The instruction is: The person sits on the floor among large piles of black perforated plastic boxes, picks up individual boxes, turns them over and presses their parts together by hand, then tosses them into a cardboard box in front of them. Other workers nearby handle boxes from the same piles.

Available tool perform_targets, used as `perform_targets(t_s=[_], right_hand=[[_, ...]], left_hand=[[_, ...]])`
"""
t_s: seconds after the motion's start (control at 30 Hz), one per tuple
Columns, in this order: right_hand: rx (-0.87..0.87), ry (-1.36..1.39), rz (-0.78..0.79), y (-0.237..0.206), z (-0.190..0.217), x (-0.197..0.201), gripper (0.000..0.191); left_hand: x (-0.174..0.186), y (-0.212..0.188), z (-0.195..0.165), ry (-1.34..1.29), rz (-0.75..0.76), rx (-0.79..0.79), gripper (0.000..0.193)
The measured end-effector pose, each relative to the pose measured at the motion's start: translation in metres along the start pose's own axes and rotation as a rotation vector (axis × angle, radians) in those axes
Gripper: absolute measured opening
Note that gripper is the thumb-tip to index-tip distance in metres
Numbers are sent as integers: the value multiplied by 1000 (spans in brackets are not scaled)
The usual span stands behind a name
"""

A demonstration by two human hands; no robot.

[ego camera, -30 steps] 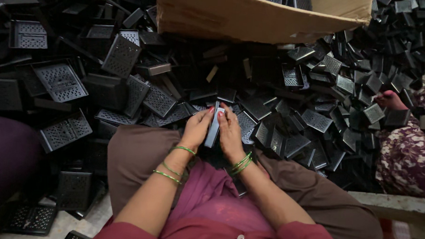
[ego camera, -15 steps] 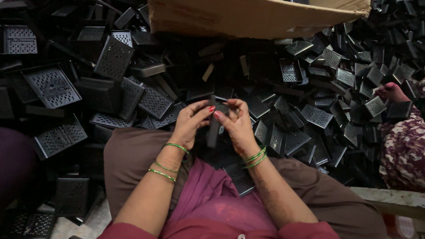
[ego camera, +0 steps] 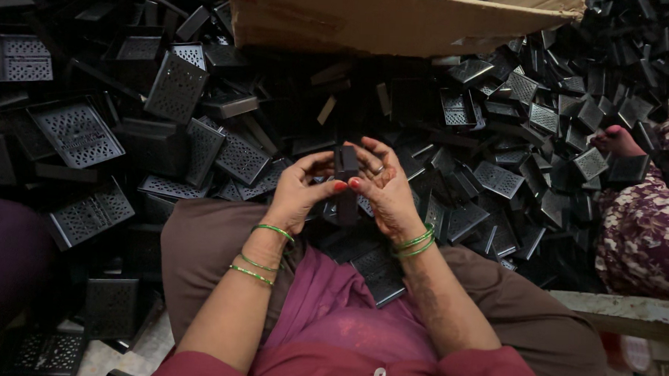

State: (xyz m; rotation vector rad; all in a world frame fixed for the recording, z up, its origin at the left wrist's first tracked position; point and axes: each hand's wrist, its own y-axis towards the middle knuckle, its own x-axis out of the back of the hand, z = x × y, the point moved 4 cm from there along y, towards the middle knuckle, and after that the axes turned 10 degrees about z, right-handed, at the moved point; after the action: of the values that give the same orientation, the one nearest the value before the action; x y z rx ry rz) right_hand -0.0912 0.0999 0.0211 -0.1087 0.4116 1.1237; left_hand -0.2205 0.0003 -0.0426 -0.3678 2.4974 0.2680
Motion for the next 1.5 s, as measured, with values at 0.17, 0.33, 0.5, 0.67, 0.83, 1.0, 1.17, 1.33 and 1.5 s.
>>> perform_targets(t_s=[0.17, 0.33, 0.5, 0.67, 0.83, 1.0, 1.17, 1.33, 1.5], right_hand=[[5, 27, 51, 0, 6, -10, 86], [-34, 29, 72, 0, 11, -14, 87], [-35, 27, 85, -1, 6, -17, 80], [-50, -36, 94, -4, -4, -10, 72], [-112, -106, 124, -5, -19, -10, 64], [-36, -624, 176, -8, -18, -33, 54], [-169, -843, 44, -12, -14, -39, 47], [-400, -817, 82, -21, -34, -34, 48], [-355, -560, 169, -28, -46, -24, 43]], left_hand=[[1, -3, -7, 52, -12, 0, 68], [-1, -4, -9, 10, -6, 2, 68], [1, -5, -9, 7, -14, 7, 68], [4, -7, -4, 8, -27, 23, 67], [1, -7, 9, 87, -50, -47, 57], [16, -5, 15, 474, -327, -89, 37], [32, -10, 3, 672, -553, -154, 49], [33, -13, -16, 772, -642, -252, 53], [28, -12, -20, 788, -601, -204, 65]])
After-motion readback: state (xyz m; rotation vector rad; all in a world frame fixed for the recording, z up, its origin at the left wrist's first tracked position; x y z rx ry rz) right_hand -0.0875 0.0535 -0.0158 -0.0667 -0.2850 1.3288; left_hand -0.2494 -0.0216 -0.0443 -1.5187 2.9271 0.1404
